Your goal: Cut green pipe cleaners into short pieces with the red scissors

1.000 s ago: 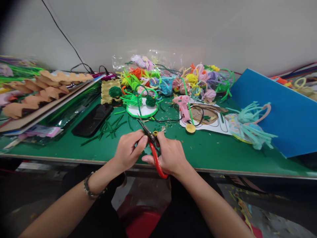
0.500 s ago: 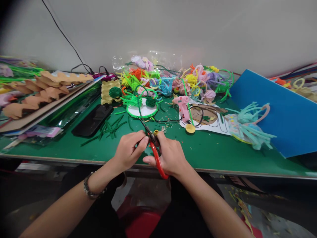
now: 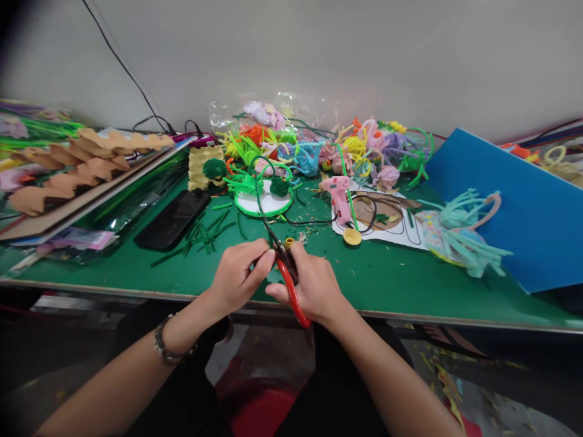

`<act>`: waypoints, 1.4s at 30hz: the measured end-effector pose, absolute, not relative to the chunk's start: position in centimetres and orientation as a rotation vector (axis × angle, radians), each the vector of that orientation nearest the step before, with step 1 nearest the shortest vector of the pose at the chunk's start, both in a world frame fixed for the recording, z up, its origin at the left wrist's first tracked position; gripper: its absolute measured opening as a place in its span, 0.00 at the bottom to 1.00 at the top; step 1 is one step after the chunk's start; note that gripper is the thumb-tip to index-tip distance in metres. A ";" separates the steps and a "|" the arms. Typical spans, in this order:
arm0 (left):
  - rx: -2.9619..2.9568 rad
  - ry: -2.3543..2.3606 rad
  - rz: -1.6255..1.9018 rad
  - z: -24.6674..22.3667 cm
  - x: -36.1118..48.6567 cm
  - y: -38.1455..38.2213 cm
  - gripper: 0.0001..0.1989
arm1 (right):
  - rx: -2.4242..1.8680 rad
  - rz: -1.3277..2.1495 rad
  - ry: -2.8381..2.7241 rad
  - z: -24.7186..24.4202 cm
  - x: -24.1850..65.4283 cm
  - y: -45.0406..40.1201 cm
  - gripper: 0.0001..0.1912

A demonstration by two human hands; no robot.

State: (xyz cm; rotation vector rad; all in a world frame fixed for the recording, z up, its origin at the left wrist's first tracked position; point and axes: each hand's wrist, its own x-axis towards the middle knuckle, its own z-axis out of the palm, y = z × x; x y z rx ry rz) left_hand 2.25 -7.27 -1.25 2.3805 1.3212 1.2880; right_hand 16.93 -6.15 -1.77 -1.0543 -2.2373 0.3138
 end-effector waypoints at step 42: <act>2.254 1.251 1.307 -1.0 2.3 -7.3 0.15 | -0.996 0.580 -2.061 -1.9 17.2 -5.7 0.19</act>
